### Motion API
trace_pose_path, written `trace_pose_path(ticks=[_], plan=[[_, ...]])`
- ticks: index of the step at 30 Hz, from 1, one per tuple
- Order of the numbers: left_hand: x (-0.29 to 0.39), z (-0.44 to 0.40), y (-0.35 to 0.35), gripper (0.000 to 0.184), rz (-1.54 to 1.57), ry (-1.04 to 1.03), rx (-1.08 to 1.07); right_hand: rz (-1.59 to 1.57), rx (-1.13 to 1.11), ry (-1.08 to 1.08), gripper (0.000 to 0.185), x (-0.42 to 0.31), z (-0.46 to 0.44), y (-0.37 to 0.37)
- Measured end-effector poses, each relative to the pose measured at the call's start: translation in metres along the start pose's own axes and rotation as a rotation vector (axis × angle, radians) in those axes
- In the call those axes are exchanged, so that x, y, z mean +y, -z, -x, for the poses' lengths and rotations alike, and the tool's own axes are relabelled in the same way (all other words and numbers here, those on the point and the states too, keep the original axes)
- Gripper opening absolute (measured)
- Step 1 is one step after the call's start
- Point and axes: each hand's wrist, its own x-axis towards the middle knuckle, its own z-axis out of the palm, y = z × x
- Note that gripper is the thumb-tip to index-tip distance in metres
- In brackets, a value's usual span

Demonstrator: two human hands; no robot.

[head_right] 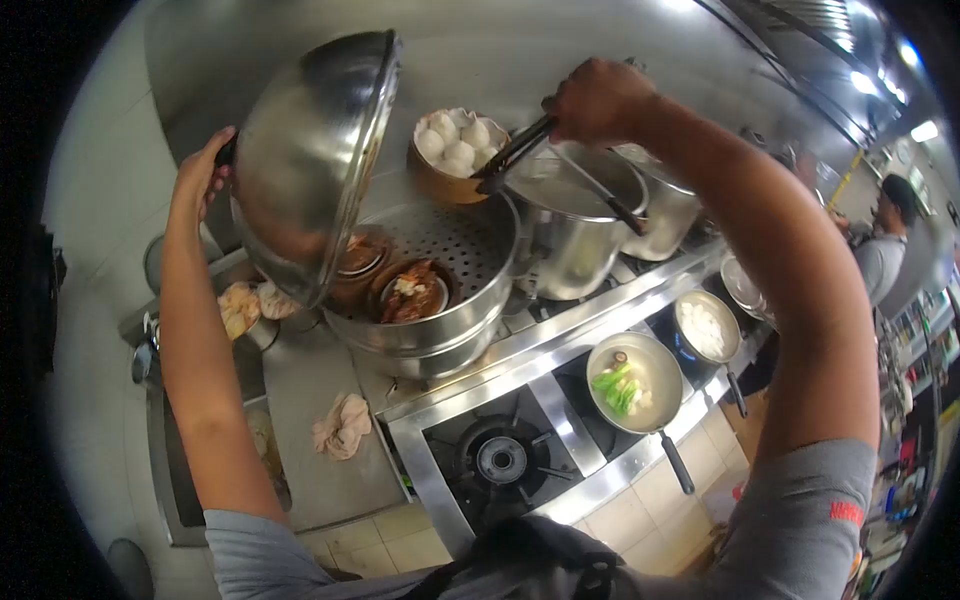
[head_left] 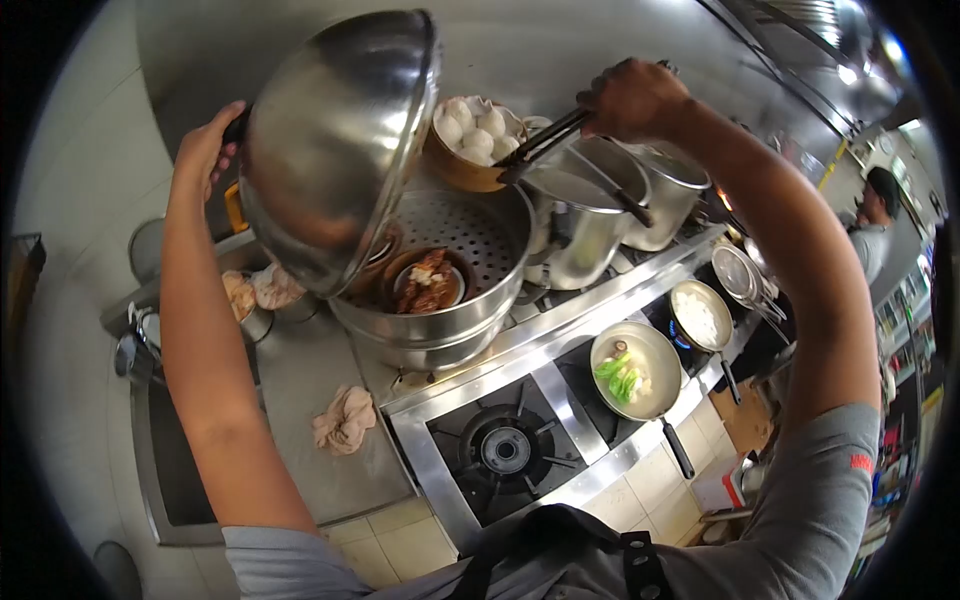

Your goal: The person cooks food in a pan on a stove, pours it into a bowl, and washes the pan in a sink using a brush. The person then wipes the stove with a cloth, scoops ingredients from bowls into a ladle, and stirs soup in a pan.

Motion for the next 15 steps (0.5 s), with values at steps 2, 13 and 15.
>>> trace_pose_path(ticks=[2, 13, 15], plan=[[0.010, 0.001, -0.011, 0.047, -0.029, 0.003, -0.023, 0.009, 0.033, -0.074, 0.037, 0.023, 0.043, 0.014], [-0.006, -0.088, -0.190, 0.056, -0.353, -0.366, -0.467, 0.268, -0.274, -0.272, 0.033, 0.061, 0.404, 0.077], [-0.003, -0.081, -0.221, 0.054, -0.457, -0.322, -0.608, 0.249, -0.391, -0.338, 0.033, 0.045, 0.486, 0.086]])
